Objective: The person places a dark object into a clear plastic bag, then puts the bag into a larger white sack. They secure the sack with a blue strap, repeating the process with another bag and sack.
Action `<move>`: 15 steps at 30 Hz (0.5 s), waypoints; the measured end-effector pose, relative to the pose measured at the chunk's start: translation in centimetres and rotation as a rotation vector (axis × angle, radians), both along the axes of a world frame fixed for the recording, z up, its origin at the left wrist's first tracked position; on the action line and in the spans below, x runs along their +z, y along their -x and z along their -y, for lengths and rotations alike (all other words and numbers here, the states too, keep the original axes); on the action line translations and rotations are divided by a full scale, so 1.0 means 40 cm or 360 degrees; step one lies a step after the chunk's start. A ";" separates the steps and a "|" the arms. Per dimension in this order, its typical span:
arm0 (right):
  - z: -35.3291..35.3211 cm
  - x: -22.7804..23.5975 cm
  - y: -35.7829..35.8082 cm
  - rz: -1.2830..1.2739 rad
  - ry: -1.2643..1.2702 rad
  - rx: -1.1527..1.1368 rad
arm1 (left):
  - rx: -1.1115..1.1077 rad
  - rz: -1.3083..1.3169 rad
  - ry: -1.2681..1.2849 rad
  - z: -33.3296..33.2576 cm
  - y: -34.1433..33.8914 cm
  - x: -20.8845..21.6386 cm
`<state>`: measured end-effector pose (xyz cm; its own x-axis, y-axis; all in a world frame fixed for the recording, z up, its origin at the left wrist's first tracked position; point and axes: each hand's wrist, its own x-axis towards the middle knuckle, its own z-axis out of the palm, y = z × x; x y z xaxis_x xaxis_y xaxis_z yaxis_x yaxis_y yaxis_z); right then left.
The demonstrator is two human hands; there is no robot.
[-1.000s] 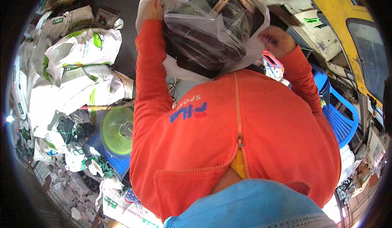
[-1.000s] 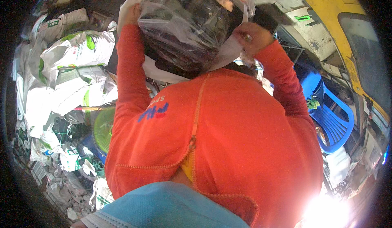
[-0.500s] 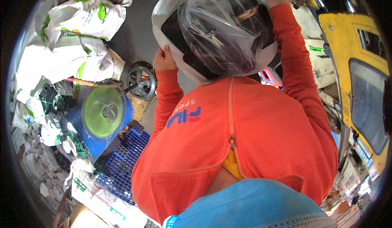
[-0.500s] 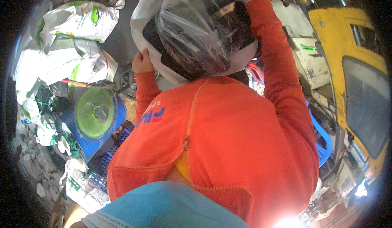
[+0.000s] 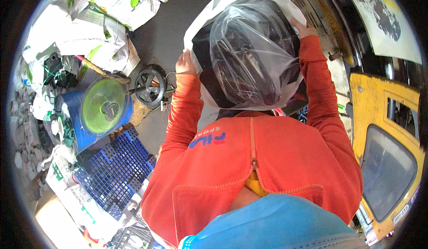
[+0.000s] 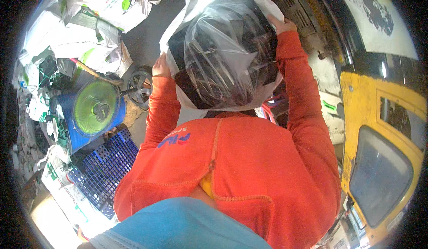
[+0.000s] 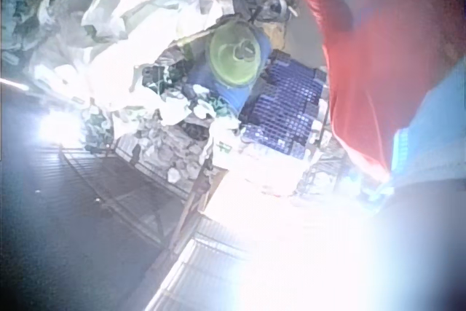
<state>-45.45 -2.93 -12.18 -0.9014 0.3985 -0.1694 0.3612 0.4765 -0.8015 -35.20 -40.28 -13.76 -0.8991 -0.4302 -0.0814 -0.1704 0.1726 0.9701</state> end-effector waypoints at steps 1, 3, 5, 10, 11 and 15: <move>-0.002 0.001 0.016 0.0001 -0.0106 -0.0019 | 0.0012 -0.0054 -0.0105 -0.013 0.001 0.002; -0.010 -0.011 0.032 0.0016 -0.0155 -0.0039 | 0.0047 -0.0007 -0.0085 -0.033 0.000 0.005; -0.022 -0.032 0.040 0.0030 -0.0036 -0.0055 | 0.0130 0.0150 -0.0236 -0.041 0.005 0.006; -0.013 -0.036 0.035 -0.0152 -0.0211 0.0107 | 0.0083 0.0029 0.0137 -0.021 0.022 -0.002; -0.005 -0.016 0.019 -0.0276 -0.0205 0.0212 | 0.0171 0.0060 0.0036 -0.020 0.022 -0.004; 0.018 0.114 -0.157 -0.0959 -0.0359 0.0565 | 0.0267 0.0014 -0.0050 -0.031 0.023 -0.007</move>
<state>-39.18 -3.63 -7.63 -0.8934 0.0317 0.4481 -0.3181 0.6597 -0.6809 -36.11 -39.04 -14.02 -0.8141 -0.5712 -0.1047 -0.2026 0.1103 0.9730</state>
